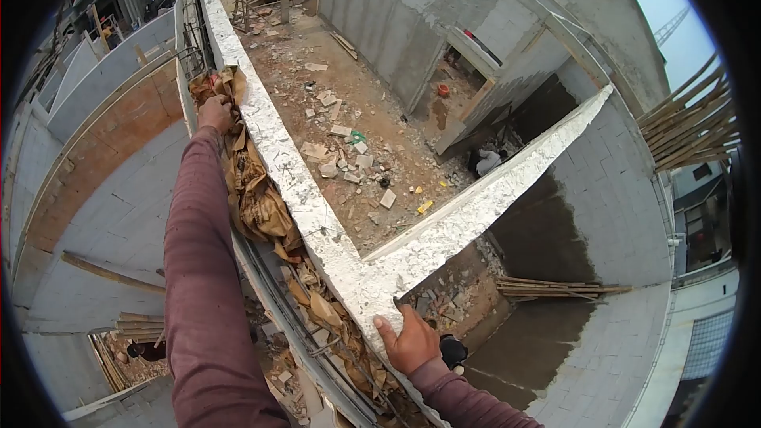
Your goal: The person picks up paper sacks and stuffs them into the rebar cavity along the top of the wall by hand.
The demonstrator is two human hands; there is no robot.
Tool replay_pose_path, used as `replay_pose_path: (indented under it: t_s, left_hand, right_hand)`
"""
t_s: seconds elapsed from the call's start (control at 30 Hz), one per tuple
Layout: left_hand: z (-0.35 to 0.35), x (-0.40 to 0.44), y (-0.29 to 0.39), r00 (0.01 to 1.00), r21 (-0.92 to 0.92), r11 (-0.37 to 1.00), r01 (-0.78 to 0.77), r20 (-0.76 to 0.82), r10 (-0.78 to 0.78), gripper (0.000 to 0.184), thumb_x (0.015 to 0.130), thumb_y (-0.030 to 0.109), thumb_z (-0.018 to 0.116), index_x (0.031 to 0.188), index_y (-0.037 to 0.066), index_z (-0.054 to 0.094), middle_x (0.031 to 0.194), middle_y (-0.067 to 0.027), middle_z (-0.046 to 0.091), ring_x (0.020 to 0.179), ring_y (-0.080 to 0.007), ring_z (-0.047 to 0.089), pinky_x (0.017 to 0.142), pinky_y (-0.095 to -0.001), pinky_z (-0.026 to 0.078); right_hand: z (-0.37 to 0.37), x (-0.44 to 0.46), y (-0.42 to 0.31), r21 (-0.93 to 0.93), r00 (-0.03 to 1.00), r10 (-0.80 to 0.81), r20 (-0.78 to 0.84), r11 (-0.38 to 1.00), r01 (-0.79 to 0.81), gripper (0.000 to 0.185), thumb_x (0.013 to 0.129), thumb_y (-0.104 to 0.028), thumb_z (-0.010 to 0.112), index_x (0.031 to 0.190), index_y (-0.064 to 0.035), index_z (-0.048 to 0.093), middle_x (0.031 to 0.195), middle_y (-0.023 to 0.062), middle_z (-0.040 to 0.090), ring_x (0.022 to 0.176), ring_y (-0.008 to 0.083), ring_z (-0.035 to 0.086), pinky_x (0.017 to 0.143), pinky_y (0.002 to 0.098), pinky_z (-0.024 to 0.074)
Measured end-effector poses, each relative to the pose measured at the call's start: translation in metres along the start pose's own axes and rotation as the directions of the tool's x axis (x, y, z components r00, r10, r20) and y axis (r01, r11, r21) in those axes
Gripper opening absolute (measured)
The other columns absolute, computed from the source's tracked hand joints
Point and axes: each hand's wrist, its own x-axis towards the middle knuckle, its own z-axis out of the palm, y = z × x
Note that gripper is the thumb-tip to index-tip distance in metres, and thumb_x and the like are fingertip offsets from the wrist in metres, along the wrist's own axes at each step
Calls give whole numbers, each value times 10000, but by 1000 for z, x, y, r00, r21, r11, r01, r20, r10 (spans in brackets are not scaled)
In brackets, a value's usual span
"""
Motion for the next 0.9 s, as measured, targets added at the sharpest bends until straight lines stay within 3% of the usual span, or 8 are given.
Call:
replay_pose_path:
  t_s: [0.03,0.13,0.27,0.4,0.5,0.6,0.73,0.9]
  left_hand:
    - [29,7,-22,993,-18,999,-29,-113,27,319,957,258,656,1152,15,727,1145,-233,718,1099,-389,676,950,-447,523]
    - [21,-9,-5,969,554,801,-226,213,126,308,955,252,650,1104,-8,723,1132,-241,717,1104,-403,672,925,-454,537]
    - [28,-4,-27,970,403,886,-229,175,171,312,921,258,683,1082,-9,704,1142,-269,698,1109,-423,661,930,-482,536]
    - [-4,-65,39,861,261,960,-105,-458,219,334,909,173,640,1214,38,654,1420,-219,576,1330,-452,498,1068,-495,445]
    - [-7,-45,30,711,403,871,-280,-523,470,398,937,225,615,1309,83,612,1558,-154,456,1442,-467,351,1181,-538,334]
    - [1,-35,24,999,608,793,-38,-4,52,335,948,268,602,1215,81,680,1407,-198,598,1431,-398,423,1203,-558,278]
    - [12,-35,18,991,533,842,-82,135,11,359,984,285,522,1241,84,673,1333,-193,655,1261,-380,605,1208,-617,238]
    - [17,-39,14,829,756,424,-499,559,-20,416,1012,335,515,1342,110,633,1580,-44,444,1482,-335,357,1079,-859,170]
  right_hand:
    - [1,-1,1,-7,1000,3,14,1000,-3,636,981,-563,592,1240,19,584,1118,303,673,1012,494,659,858,534,531]
    - [0,-2,0,-14,1000,5,24,1000,-5,638,985,-545,599,1268,27,585,1116,310,679,1021,490,662,871,523,534]
    - [2,-1,2,-7,1000,-19,-5,1000,19,618,978,-591,572,1204,-16,583,1111,270,671,986,490,659,818,553,525]
    - [4,-1,3,-44,1000,-11,-16,999,10,618,982,-597,560,1209,-22,582,1089,265,674,973,482,662,801,555,525]
    - [2,-1,2,-53,1000,-6,5,999,7,618,979,-598,565,1198,-20,582,1090,264,675,963,481,667,798,550,529]
    - [1,0,0,-37,1000,-19,11,999,20,627,988,-552,587,1229,26,581,1031,304,681,954,495,658,801,542,523]
    - [0,-1,1,-32,1000,-12,-1,999,12,628,988,-556,585,1241,18,582,1050,300,682,969,493,657,819,537,525]
    - [3,-1,2,-27,1000,-26,-15,999,26,608,979,-584,574,1185,-12,583,1096,274,671,978,489,663,817,548,529]
